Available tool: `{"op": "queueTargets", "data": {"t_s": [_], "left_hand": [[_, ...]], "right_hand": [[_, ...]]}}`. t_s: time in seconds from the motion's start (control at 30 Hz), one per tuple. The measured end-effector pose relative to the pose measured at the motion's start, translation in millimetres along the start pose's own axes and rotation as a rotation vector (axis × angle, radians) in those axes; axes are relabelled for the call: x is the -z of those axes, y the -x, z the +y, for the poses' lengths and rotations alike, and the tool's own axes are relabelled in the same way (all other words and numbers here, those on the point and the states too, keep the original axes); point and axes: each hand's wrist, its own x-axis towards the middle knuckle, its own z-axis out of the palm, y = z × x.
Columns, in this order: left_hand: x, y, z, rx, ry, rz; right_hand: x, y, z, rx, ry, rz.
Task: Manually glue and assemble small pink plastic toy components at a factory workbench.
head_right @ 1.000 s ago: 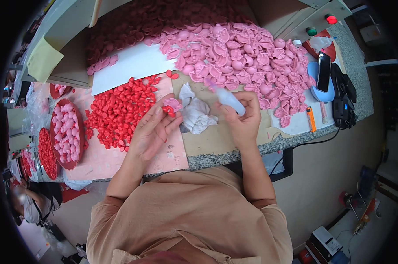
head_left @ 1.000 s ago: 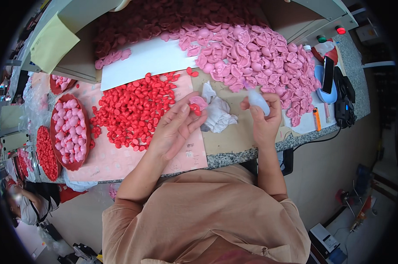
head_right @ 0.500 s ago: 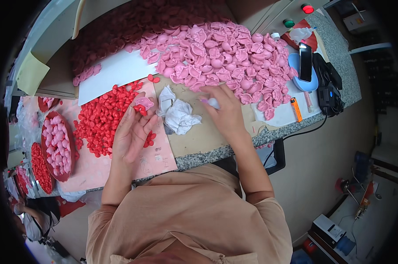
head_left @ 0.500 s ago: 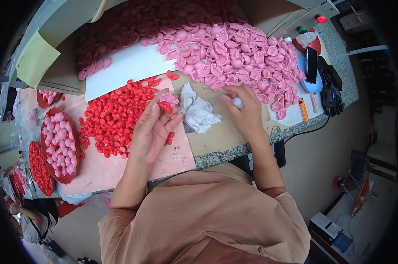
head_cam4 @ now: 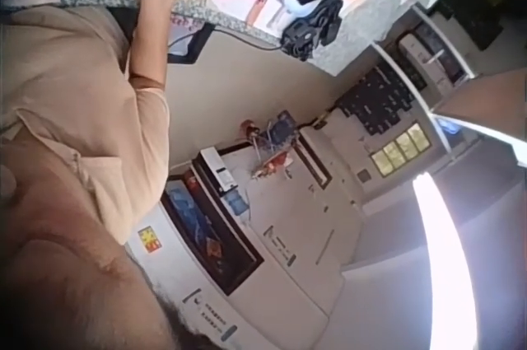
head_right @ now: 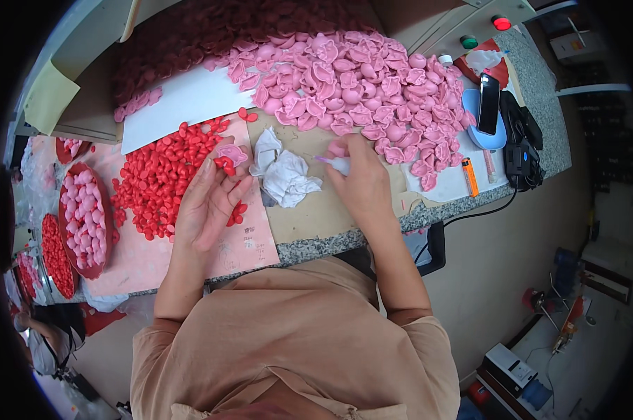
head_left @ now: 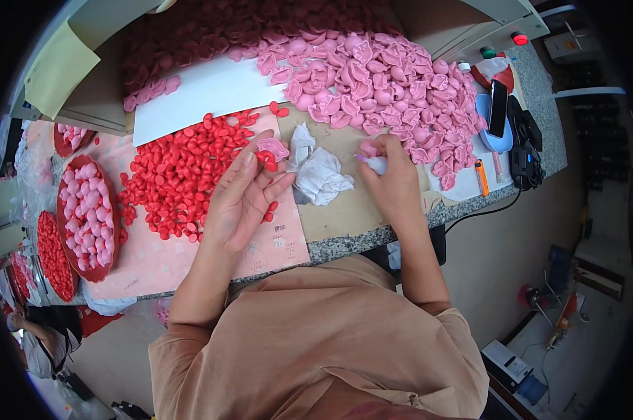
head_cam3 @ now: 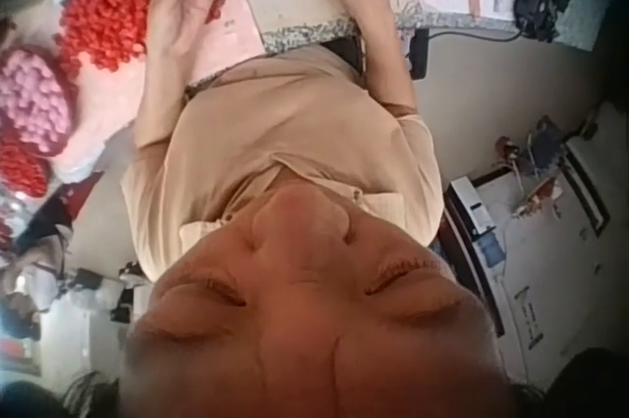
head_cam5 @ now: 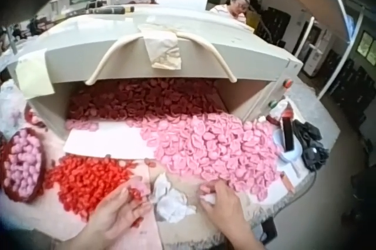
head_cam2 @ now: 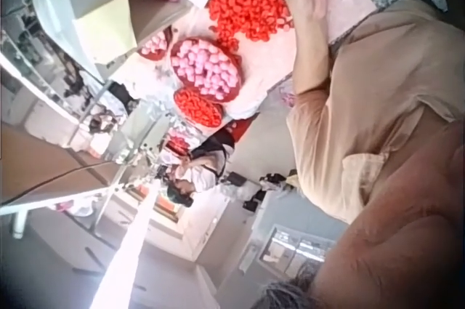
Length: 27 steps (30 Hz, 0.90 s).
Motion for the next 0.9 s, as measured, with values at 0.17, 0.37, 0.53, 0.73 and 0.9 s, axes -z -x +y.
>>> {"op": "queueTargets", "data": {"t_s": [0.17,0.37,0.53,0.73,0.9], "left_hand": [[3.0,3.9,-7.6,0.053,0.012,-0.050],[0.1,5.6,-13.2,0.127,-0.029,-0.074],[1.6,8.1,-16.6,0.173,-0.027,-0.112],[1.5,7.9,-21.2,0.229,-0.021,-0.117],[2.7,9.0,-22.4,0.238,-0.063,-0.132]], "right_hand": [[12.8,7.3,1.9,-0.133,-0.003,-0.017],[15.2,6.1,8.1,0.030,-0.009,-0.036],[15.6,5.5,2.1,0.011,0.049,-0.083],[11.5,8.0,1.6,-0.021,-0.052,0.035],[17.5,13.5,-37.0,-0.117,-0.538,-0.122]]}}
